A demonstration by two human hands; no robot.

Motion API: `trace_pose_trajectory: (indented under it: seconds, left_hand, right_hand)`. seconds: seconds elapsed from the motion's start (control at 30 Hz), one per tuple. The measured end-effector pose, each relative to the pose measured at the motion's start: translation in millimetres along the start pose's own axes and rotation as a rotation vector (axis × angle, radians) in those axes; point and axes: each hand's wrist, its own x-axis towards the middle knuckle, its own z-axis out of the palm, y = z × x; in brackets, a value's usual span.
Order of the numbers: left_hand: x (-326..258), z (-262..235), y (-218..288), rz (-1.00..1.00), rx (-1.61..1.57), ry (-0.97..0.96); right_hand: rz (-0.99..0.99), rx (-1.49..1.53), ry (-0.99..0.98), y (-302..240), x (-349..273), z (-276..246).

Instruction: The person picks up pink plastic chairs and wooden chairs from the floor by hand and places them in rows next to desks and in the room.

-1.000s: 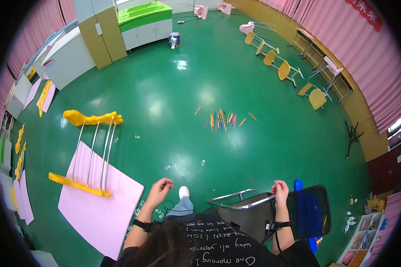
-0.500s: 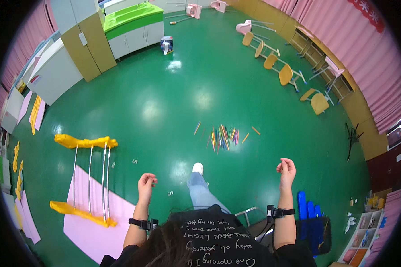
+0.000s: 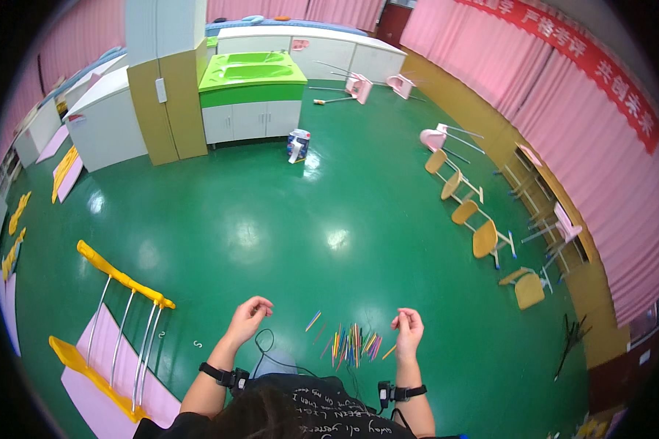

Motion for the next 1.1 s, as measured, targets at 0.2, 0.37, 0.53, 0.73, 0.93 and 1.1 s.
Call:
trace_pose_trajectory:
  seconds: [0.2,0.37,0.53,0.73,0.93,1.1]
  left_hand:
    - [132.7,-55.1,-64.4,-0.105,0.053,0.05]
    - [282.1,-96.2,-98.2,-0.288,-0.131,0.49]
    - [456.6,-70.9,-70.8,-0.209,-0.174,0.288]
    - [642.1,15.7,-29.0,-0.166,0.139,-0.227]
    - [811.8,66.7,-49.1,0.001,0.283,-0.415]
    - [974.8,80.3,-16.1,0.034,0.365,-0.411]
  right_hand:
    - [0.043,-0.06,-0.072,54.9,141.6,63.8]
    - [0.065,-0.057,-0.039,77.7,287.2,124.1]
    - [0.015,-0.082,-0.101,57.6,421.3,199.5]
    - [0.062,-0.063,-0.144,90.0,562.0,245.4]
    - [0.034,-0.06,-0.011,130.2,746.7,257.7]
    - [0.007,0.001,0.078,137.4,922.5,289.5]
